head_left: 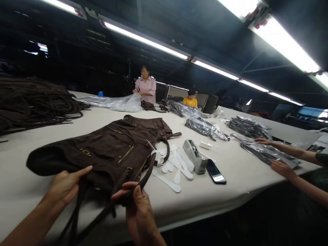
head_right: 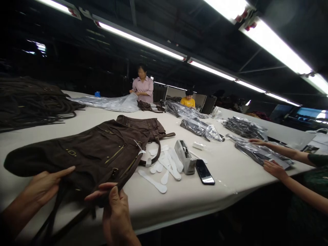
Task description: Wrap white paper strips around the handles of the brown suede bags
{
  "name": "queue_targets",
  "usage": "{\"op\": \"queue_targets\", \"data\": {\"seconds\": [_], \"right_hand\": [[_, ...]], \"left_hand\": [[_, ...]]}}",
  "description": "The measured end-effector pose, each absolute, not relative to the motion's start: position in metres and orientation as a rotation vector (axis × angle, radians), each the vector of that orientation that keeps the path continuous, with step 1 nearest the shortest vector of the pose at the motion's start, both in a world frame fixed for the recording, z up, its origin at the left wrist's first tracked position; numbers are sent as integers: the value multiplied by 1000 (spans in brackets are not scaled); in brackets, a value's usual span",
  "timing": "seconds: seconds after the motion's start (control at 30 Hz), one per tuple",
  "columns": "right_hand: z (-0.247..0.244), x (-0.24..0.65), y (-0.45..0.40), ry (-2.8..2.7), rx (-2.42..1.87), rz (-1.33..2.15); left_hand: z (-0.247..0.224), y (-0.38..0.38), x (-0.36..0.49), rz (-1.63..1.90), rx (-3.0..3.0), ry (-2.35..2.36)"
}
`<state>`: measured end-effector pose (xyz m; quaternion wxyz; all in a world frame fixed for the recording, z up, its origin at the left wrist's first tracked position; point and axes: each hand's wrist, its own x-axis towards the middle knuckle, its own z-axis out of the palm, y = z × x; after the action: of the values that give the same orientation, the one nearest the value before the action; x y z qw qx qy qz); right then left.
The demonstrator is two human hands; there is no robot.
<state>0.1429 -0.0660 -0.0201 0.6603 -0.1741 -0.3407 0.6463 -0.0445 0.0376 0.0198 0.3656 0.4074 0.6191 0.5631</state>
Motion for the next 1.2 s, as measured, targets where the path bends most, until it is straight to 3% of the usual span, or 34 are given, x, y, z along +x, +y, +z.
{"op": "queue_targets", "data": {"seconds": [0.2, 0.33, 0.47, 0.57, 0.63, 0.83, 1.0, 1.2], "right_hand": [[-40, 120, -55, -728, -515, 1468], [-58, 117, -52, -851, -783, 1409], [-50, 109, -58, -1197, -958, 1269], [-38, 108, -62, -1382, -837, 1216], [-34, 118, -62, -1463, -760, 1236], [-39, 171, -25, -1124, -1011, 1210], [-33, 181, 33, -858, -873, 1252], [-26, 164, 55, -919, -758, 1382]], "left_hand": [[72, 99, -69, 1411, 878, 1932], [70, 64, -66, 1470, 1568, 2281], [47, 20, -18, 1112, 1833, 1822], [30, 7, 18, 740, 1914, 1291], [24, 1, 30, 677, 1861, 1158], [15, -29, 32, 881, 1685, 1330], [6, -53, 30, 987, 1770, 1395], [-1, -61, 20, 820, 1851, 1401]]}}
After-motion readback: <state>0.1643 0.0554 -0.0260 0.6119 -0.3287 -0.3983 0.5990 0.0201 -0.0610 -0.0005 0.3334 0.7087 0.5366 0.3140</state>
